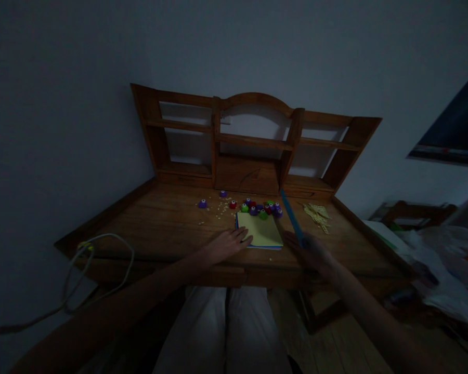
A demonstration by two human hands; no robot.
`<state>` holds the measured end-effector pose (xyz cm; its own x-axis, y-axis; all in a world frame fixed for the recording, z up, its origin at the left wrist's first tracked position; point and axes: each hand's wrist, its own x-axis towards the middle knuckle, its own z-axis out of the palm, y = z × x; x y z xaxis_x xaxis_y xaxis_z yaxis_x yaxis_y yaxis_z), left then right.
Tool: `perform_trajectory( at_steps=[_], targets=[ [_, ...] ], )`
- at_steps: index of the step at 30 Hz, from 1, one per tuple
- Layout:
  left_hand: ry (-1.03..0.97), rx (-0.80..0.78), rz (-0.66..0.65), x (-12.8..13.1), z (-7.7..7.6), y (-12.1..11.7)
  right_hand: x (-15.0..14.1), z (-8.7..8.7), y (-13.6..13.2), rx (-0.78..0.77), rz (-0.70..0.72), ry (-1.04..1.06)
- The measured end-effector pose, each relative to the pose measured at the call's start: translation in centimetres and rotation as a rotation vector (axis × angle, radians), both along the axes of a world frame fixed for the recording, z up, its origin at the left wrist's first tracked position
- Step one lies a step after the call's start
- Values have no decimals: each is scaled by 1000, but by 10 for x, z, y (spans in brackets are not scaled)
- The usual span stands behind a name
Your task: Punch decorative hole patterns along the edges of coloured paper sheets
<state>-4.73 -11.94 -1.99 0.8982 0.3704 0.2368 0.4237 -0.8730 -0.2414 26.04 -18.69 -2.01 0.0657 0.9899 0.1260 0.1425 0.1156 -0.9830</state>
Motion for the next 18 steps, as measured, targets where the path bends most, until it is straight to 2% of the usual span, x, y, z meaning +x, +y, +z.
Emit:
perform_trajectory(
  at_steps=[2, 4, 9, 12, 14, 16, 18],
  targets=[
    [15, 0, -1, -2, 2, -1, -9, -2, 5, -157, -3, 150],
    [2, -9, -13, -4, 3, 0, -15, -1, 7, -242, -11, 240],
    [-24, -73, 5, -11, -1, 4, -20, -2, 7, -277, -77, 297],
    [-36, -137, 7, -16, -1, 4, -21, -1, 6, -234, -119, 249],
    [-100, -207, -20, -19, 5, 2, -23, 5, 4, -153, -173, 186],
    [-250, -298, 34, -19, 15, -1, -27, 19, 1, -48, -194, 152],
    [-443, -472, 102, -18, 30, -3, -32, 39, -3, 44, -119, 159]
  ],
)
